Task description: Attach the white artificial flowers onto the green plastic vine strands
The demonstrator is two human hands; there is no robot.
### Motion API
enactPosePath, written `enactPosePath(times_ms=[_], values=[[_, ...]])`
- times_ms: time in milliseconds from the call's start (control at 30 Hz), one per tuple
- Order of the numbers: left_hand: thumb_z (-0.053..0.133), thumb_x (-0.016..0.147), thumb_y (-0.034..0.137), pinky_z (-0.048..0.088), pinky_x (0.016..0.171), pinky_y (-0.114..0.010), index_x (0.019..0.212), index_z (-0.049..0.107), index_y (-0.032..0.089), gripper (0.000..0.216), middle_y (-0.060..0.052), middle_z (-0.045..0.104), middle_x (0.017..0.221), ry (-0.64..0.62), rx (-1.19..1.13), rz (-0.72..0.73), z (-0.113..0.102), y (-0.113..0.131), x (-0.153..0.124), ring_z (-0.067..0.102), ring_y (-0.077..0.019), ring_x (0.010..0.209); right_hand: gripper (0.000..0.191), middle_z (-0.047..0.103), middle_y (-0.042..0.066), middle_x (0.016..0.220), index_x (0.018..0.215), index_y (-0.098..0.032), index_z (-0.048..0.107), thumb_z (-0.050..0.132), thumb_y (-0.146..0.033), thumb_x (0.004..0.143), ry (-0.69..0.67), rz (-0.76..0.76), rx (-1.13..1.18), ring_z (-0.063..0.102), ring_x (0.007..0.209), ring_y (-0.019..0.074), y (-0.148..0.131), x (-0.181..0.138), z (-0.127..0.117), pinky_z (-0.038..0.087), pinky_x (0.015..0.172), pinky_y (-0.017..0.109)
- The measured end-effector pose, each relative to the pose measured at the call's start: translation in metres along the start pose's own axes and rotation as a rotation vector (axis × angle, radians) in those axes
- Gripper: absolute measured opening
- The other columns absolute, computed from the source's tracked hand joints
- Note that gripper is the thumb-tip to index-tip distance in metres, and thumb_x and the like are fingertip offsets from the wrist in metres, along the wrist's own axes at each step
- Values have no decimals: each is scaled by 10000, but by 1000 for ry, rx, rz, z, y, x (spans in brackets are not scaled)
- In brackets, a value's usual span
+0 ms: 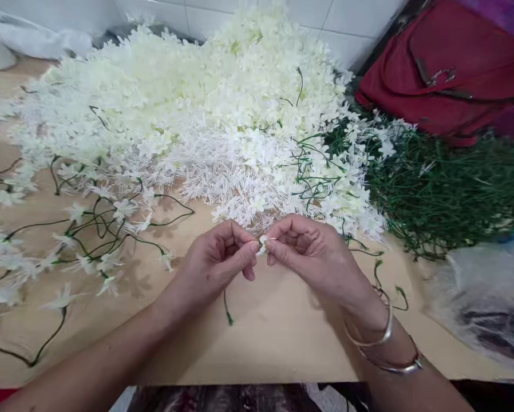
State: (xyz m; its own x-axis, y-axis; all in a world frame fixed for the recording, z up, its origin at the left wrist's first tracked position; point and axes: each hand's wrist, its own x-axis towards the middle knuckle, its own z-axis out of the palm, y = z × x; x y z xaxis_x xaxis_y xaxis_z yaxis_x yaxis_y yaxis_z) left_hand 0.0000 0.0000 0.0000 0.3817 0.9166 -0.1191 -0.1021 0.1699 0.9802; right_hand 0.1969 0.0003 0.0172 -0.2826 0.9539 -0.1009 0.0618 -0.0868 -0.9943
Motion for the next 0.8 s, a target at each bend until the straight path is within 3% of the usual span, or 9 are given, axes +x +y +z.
enactPosePath(times_ms=[400,500,700,800], values=[[657,987,274,533,652,-218,884,626,154,161,16,693,711,-4,83,22,-2,-5,-3,681,-94,612,95,660,-31,699,875,-186,672,721,-235,940,-46,-31,5,615,645,96,6,2,2,482,632,244],[661,989,280,528,654,-219,905,631,155,154,16,695,714,19,82,42,0,-6,-3,683,-99,626,126,664,-32,709,872,-189,666,735,-269,940,-77,-23,61,635,659,95,9,5,0,513,662,240],[672,984,291,533,695,-223,934,642,154,150,7,711,741,47,39,45,2,-4,-3,676,-101,666,249,702,-10,893,1044,-223,663,825,-321,882,-120,1,143,709,791,119,6,7,-12,587,770,267],[680,976,282,525,682,-219,928,645,160,136,14,702,725,55,43,50,2,-3,-2,665,-98,661,215,702,-12,867,994,-220,680,827,-325,879,-116,16,115,706,791,120,6,7,-14,582,774,263]])
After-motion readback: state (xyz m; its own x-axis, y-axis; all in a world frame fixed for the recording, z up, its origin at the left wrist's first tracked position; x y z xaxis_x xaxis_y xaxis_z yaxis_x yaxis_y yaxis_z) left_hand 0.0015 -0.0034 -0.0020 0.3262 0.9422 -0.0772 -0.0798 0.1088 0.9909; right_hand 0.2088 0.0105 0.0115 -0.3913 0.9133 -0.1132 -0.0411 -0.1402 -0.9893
